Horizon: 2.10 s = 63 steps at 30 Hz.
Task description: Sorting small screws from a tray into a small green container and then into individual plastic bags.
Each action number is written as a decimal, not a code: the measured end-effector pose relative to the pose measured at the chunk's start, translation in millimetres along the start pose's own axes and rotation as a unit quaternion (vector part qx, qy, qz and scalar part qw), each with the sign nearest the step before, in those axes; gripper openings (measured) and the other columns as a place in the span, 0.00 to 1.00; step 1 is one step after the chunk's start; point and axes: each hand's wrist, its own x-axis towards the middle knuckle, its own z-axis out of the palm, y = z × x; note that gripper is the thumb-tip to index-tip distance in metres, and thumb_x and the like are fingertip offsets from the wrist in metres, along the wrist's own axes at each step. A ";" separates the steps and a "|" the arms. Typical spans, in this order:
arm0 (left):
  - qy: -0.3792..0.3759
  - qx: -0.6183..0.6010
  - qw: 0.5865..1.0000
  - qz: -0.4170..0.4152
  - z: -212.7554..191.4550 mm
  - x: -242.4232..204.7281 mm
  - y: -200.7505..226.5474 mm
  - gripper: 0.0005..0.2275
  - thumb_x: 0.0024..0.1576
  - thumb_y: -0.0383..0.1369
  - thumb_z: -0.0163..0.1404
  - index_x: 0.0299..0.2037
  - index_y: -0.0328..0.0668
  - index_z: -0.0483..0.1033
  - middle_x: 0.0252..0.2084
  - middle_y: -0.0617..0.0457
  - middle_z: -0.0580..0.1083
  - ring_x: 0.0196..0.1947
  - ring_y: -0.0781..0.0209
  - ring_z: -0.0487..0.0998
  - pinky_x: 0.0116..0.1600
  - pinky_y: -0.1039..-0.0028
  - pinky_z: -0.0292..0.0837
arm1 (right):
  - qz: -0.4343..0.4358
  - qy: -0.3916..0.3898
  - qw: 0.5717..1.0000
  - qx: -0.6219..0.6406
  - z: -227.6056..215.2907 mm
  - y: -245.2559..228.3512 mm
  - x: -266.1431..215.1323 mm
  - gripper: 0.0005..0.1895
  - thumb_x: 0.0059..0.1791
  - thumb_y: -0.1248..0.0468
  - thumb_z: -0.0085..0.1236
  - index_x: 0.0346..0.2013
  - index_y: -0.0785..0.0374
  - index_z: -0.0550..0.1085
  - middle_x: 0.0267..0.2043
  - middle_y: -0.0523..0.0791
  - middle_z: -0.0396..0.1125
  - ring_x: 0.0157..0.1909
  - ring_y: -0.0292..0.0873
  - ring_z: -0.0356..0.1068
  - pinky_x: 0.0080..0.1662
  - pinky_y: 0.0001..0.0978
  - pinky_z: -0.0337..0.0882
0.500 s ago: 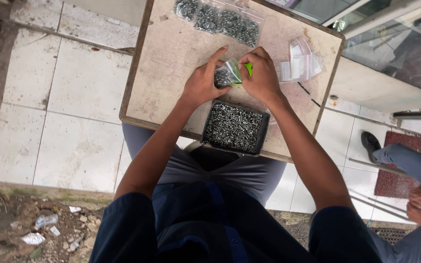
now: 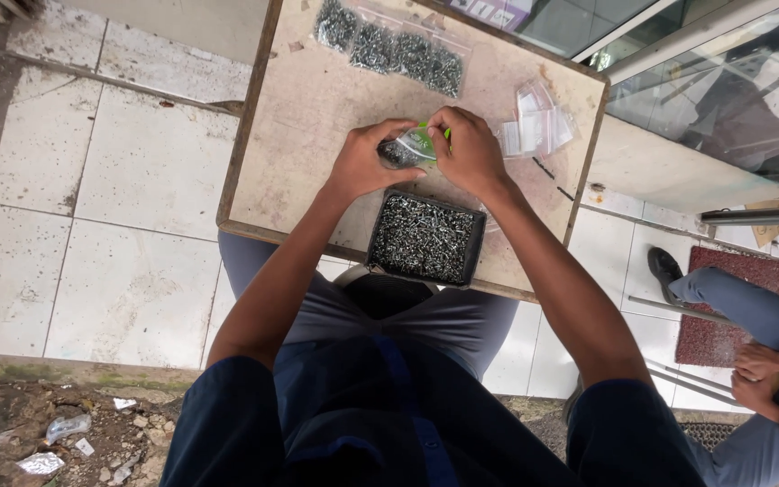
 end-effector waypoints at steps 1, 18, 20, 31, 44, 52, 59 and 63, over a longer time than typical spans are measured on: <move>0.001 0.000 1.000 0.002 0.5 -0.7 0.0 0.32 0.42 0.38 0.79 0.59 0.52 0.82 0.40 0.51 0.84 0.44 0.53 0.87 0.56 0.63 0.81 | -0.001 0.001 1.000 -0.001 1.8 -0.3 -1.7 0.01 0.56 0.62 0.59 0.41 0.51 0.76 0.35 0.43 0.74 0.40 0.51 0.78 0.42 0.48 0.78; -0.015 -0.058 0.993 -0.103 -13.9 12.4 -0.7 0.15 0.45 0.35 0.79 0.39 0.45 0.89 0.28 0.48 0.83 0.28 0.67 0.81 0.34 0.80 0.77 | -0.013 -0.002 0.957 0.289 -3.1 -9.7 -20.9 0.08 0.50 0.78 0.66 0.43 0.70 0.83 0.36 0.53 0.76 0.39 0.45 0.78 0.39 0.31 0.78; -0.034 -0.040 0.994 -0.092 -24.4 18.4 3.9 0.12 0.48 0.32 0.77 0.38 0.43 0.89 0.29 0.46 0.83 0.28 0.62 0.83 0.35 0.78 0.78 | -0.021 0.003 0.958 0.287 -2.8 -11.3 -18.7 0.08 0.50 0.78 0.66 0.43 0.70 0.83 0.36 0.54 0.77 0.38 0.45 0.78 0.38 0.31 0.78; -0.156 0.124 0.980 -0.023 -51.9 34.0 17.3 0.06 0.55 0.23 0.68 0.41 0.37 0.88 0.32 0.43 0.83 0.32 0.52 0.86 0.40 0.71 0.84 | -0.096 0.018 0.977 0.192 5.1 -11.6 -16.2 0.07 0.52 0.78 0.64 0.44 0.71 0.82 0.35 0.54 0.74 0.36 0.50 0.76 0.35 0.33 0.77; -0.221 0.333 0.913 0.087 -56.7 39.5 24.5 0.02 0.54 0.28 0.65 0.33 0.47 0.86 0.27 0.54 0.81 0.30 0.58 0.82 0.40 0.67 0.84 | -0.195 0.054 0.978 0.052 8.4 -13.5 -23.9 0.03 0.55 0.75 0.59 0.44 0.67 0.77 0.37 0.49 0.66 0.43 0.52 0.71 0.45 0.41 0.75; -0.242 0.365 0.894 0.096 -59.7 42.4 23.2 0.05 0.54 0.27 0.63 0.28 0.48 0.81 0.22 0.56 0.77 0.27 0.57 0.79 0.39 0.66 0.82 | -0.180 0.048 0.980 0.071 4.2 -11.2 -26.3 0.04 0.56 0.75 0.60 0.45 0.67 0.78 0.37 0.49 0.68 0.44 0.52 0.71 0.47 0.42 0.75; -0.252 0.335 0.904 0.082 -59.4 42.7 18.8 0.01 0.56 0.25 0.61 0.34 0.41 0.83 0.30 0.51 0.80 0.37 0.51 0.80 0.43 0.62 0.80 | -0.171 0.060 0.982 0.058 14.8 -11.6 -28.4 0.01 0.56 0.75 0.58 0.41 0.69 0.75 0.39 0.51 0.67 0.45 0.52 0.69 0.49 0.43 0.72; -0.261 0.358 0.892 0.094 -56.4 54.7 31.6 0.13 0.56 0.37 0.68 0.47 0.38 0.88 0.44 0.48 0.85 0.52 0.47 0.78 0.54 0.55 0.77 | -0.173 0.043 0.983 0.048 12.9 -13.7 -28.4 0.01 0.57 0.75 0.57 0.42 0.71 0.74 0.45 0.53 0.68 0.50 0.53 0.67 0.53 0.45 0.70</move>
